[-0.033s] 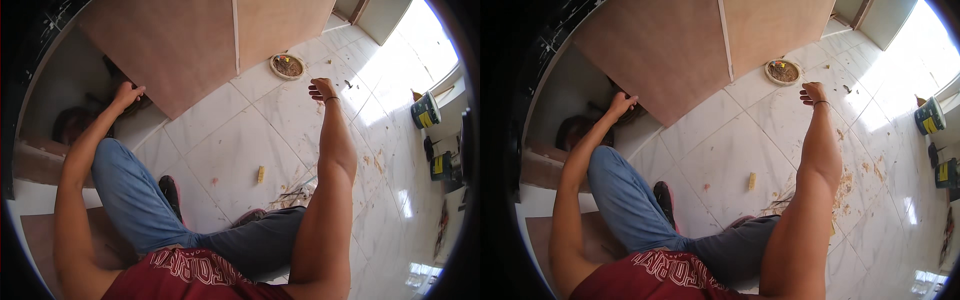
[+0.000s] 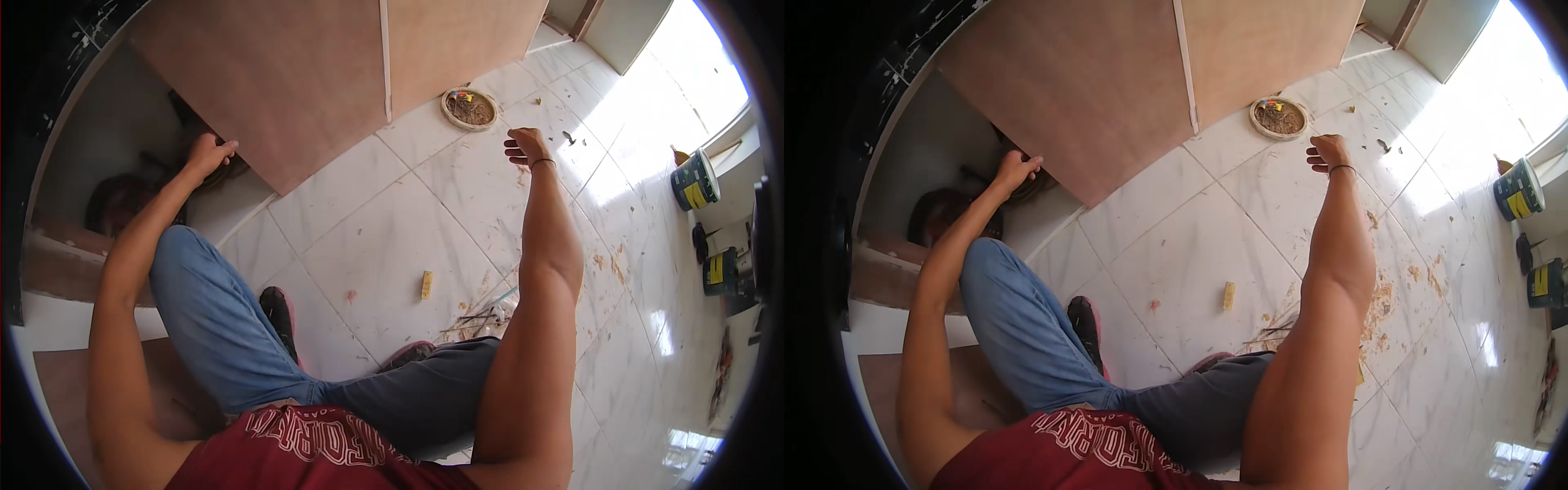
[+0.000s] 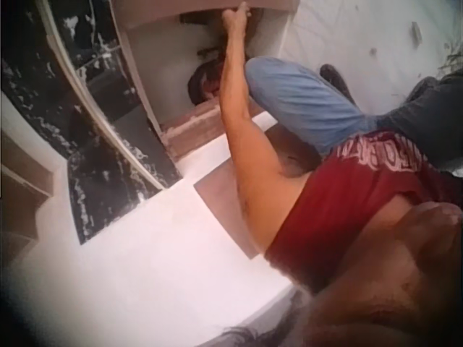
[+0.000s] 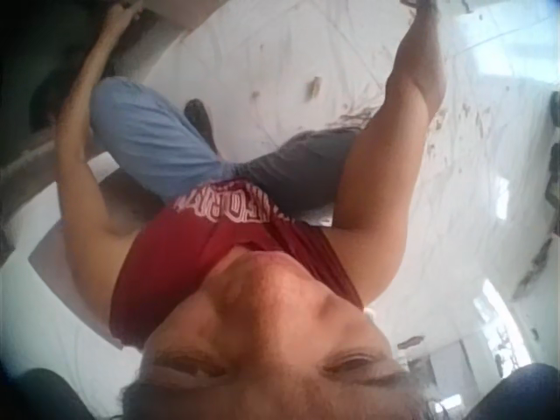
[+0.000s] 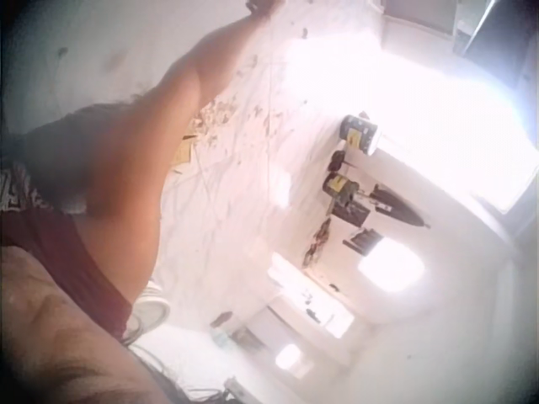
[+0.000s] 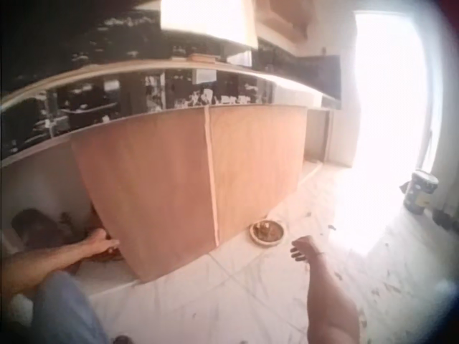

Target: The person uses a screwdriver to adjust the hinges on a wooden cabinet door while sitting on the floor, then fits the door into place under the counter and secures it.

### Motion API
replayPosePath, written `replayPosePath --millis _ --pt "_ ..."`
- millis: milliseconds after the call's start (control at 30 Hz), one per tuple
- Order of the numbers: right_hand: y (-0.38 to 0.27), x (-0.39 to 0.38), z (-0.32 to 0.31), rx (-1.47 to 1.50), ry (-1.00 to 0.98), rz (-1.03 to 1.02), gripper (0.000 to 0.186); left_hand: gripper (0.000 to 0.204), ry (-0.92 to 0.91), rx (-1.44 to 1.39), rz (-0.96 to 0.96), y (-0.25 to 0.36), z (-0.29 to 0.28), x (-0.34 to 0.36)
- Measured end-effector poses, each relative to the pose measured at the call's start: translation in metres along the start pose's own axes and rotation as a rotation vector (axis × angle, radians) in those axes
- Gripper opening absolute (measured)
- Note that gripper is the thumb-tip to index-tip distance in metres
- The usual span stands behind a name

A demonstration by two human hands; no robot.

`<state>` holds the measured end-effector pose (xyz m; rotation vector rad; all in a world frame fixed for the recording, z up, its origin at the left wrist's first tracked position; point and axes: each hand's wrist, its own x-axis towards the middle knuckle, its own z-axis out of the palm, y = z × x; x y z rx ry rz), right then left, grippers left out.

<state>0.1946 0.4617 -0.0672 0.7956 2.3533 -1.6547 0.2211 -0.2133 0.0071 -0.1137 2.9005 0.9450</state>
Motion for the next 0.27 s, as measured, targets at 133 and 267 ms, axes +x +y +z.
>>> replayPosePath --millis 133,267 --pt "-0.005 -0.001 0.003 0.061 0.006 -0.061 0.027 0.025 0.055 -0.054 -0.011 0.003 -0.011 -0.007" --pt "-0.024 0.01 -0.008 0.111 0.039 -0.059 0.028 0.067 0.057 -0.174 0.004 0.019 -0.01 -0.012"
